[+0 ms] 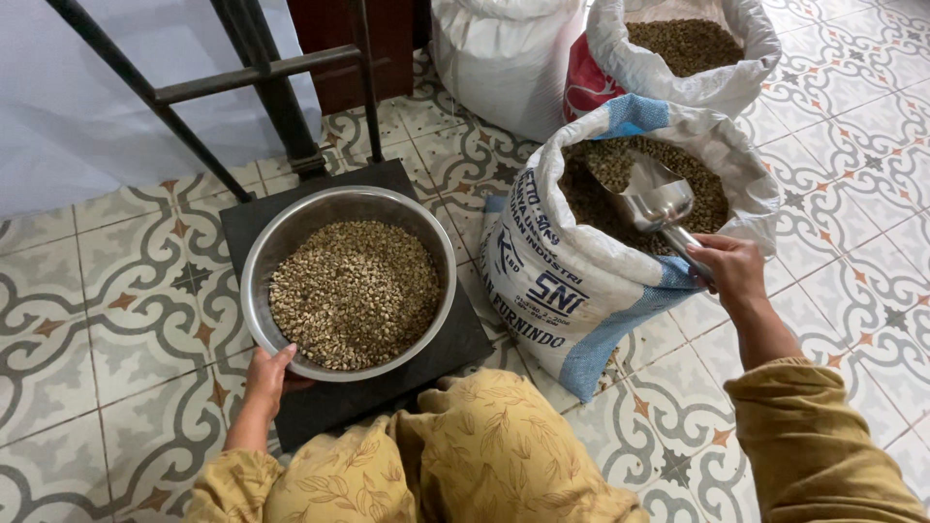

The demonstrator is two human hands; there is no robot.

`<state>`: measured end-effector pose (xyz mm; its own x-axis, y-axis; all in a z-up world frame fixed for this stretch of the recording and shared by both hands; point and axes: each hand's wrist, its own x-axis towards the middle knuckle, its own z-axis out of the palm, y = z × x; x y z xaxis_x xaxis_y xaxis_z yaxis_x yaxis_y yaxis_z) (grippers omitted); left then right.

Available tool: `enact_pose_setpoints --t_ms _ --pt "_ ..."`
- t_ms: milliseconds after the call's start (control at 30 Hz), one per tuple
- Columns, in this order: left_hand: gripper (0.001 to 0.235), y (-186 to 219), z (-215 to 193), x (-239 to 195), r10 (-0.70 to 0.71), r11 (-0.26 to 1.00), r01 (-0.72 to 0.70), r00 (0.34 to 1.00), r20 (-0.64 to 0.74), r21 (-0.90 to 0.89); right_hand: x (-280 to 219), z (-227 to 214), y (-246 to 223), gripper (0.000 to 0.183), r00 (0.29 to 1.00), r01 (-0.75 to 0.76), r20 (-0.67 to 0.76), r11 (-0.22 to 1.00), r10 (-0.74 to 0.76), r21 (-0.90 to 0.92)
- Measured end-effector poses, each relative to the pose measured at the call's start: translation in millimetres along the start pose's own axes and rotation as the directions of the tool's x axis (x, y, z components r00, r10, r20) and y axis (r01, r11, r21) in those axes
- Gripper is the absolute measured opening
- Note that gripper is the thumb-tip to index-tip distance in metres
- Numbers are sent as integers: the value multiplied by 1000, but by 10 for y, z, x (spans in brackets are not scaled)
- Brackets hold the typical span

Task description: The person scoops grains from a large sack using a metal scoop and pours them into a metal bowl placed on a scale. The person repeats this scooping and pouring action multiple times to fill the bowl.

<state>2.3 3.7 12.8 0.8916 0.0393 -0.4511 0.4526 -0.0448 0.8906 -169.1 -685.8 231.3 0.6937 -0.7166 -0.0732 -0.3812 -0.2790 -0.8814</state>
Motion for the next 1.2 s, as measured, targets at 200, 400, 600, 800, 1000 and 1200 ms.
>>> enact_pose_setpoints --t_ms 200,400,600,800,1000,1200 --pt "41 -175 -48 154 46 991 -34 995 -86 126 -392 -179 -216 38 997 73 -3 993 -73 98" --pt "44 -200 -35 173 8 997 -3 998 -70 74 -772 -349 -633 40 990 137 19 989 -138 49" --pt "41 -461 -70 380 76 993 -67 993 -89 101 -1110 -208 -1088 43 981 158 110 987 -159 25" --pt "39 -313 -45 237 84 970 -57 991 -108 234 -1317 287 -1277 46 953 124 275 992 -129 34" --pt "46 -349 -48 280 90 956 -60 992 -93 286 -1480 972 -1393 41 919 180 376 976 -122 -123" --pt "70 -102 38 55 26 962 4 994 -106 272 -1463 1644 -1231 41 778 610 528 613 -341 -503"
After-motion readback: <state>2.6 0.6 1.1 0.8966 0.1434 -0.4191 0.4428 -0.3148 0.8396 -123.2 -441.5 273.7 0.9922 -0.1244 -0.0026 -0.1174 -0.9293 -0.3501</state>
